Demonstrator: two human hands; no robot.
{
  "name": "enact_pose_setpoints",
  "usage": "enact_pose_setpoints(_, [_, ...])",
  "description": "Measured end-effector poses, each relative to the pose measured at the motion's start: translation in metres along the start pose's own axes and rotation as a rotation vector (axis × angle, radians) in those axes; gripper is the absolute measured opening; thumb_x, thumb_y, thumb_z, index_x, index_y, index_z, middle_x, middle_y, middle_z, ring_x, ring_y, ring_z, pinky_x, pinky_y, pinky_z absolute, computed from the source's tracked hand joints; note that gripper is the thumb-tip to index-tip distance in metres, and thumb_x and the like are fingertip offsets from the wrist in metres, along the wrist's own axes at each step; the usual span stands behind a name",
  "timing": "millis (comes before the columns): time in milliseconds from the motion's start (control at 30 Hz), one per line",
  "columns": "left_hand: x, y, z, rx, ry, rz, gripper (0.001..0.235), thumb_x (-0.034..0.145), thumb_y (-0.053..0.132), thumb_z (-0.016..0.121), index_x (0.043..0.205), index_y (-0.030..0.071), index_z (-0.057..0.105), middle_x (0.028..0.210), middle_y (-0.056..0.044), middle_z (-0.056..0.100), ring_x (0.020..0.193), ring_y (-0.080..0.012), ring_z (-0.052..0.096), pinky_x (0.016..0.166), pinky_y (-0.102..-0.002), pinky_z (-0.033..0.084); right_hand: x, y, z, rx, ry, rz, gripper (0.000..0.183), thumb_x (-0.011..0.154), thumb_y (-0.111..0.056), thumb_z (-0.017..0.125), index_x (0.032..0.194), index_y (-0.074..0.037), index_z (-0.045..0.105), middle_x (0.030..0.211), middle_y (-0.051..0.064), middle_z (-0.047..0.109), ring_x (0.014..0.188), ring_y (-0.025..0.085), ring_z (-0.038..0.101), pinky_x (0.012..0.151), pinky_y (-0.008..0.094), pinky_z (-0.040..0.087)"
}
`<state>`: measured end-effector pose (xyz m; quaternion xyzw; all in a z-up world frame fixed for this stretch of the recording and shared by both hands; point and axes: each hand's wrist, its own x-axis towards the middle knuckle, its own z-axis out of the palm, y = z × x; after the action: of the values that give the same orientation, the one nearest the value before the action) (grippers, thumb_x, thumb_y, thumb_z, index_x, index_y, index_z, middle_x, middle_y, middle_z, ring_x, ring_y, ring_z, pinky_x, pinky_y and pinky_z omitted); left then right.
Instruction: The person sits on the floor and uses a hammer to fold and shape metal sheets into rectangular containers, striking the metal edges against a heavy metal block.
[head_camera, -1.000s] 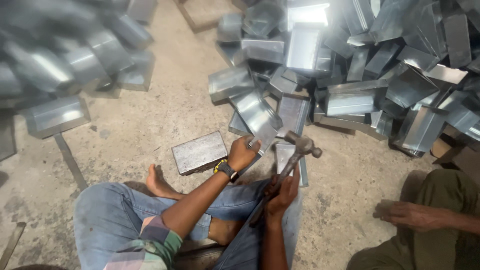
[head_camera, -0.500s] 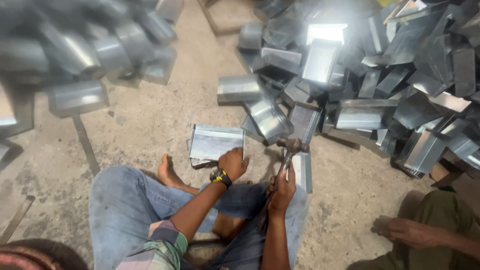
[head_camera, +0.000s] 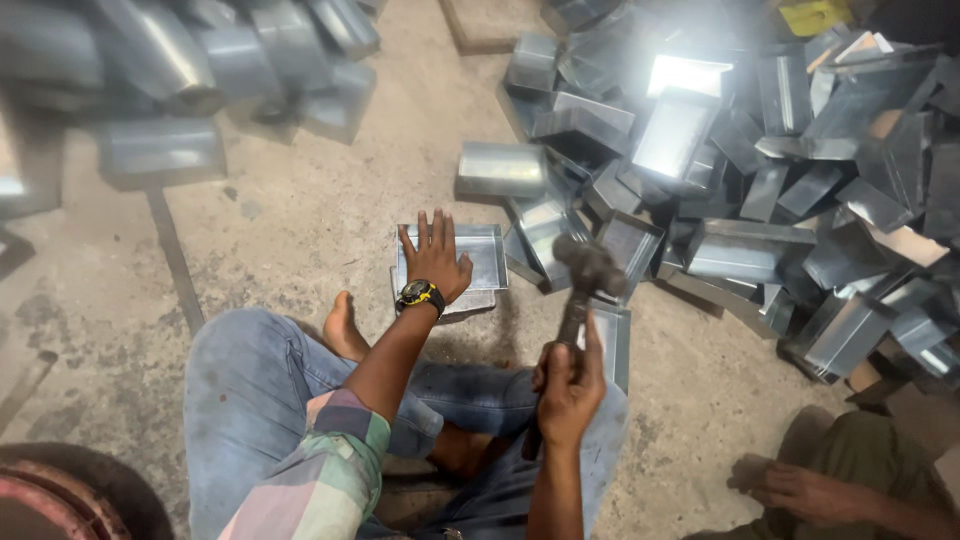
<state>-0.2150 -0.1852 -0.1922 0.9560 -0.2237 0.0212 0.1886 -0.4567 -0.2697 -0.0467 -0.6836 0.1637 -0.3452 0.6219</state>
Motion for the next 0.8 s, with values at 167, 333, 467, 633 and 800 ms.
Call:
enact_pose_setpoints(167, [-0.003,-0.004,-0.002,-0.029,-0.019,-0.026,0.083,0.086,0.038,0.047,0.159,0.001,0.027,0.17,-0.015,0.017,0.157,-0.038,0.008,0.119,-0.071,-0.002,0.002,0.005,-0.004,0.06,0.039,-0.122,0.06,0.106,-0.019,0.058,0.16,-0.011,0.032,0.077,0.002,0.062,0.054,0.004,0.051,0.047,0.021,0.04])
enact_pose_setpoints(333, [0.0,0.0,-0.003,-0.033,-0.052,-0.053,0.088,0.083,0.036,0.049,0.16,0.003,0.023,0.169,-0.013,0.012,0.156,-0.0348,0.004,0.118,-0.071,-0.002,0.01,0.067,0.015,-0.449,-0.068,0.184,0.058,0.1,-0.019,0.06,0.156,-0.013,0.043,0.068,0.001,0.063,0.053,0.004,0.056,0.046,0.022,0.046])
enact_pose_setpoints(467, [0.002,0.0,-0.002,-0.031,-0.086,-0.074,0.088,0.083,0.036,0.049,0.16,0.003,0.02,0.171,-0.013,0.008,0.157,-0.0344,0.0,0.117,-0.073,-0.003,0.007,0.067,0.006,-0.323,-0.027,0.512,0.057,0.098,-0.02,0.058,0.154,-0.017,0.048,0.061,0.001,0.055,0.045,0.008,0.045,0.038,0.026,0.036])
enact_pose_setpoints(633, [-0.004,-0.001,-0.002,-0.052,-0.071,-0.071,0.088,0.084,0.035,0.05,0.161,0.002,0.022,0.172,-0.013,0.008,0.159,-0.0347,0.0,0.119,-0.072,-0.003,-0.003,0.016,-0.004,-0.176,0.076,0.099,0.054,0.101,-0.018,0.06,0.153,-0.011,0.047,0.068,0.001,0.059,0.048,0.006,0.051,0.038,0.025,0.04])
enact_pose_setpoints(800, [-0.006,-0.001,-0.003,-0.051,-0.104,-0.098,0.09,0.082,0.033,0.051,0.161,0.003,0.02,0.171,-0.013,0.007,0.158,-0.0346,-0.001,0.117,-0.073,-0.005,-0.013,0.017,0.001,-0.031,0.104,-0.109,0.05,0.104,-0.018,0.058,0.151,-0.01,0.044,0.072,0.003,0.063,0.05,0.004,0.05,0.043,0.023,0.039])
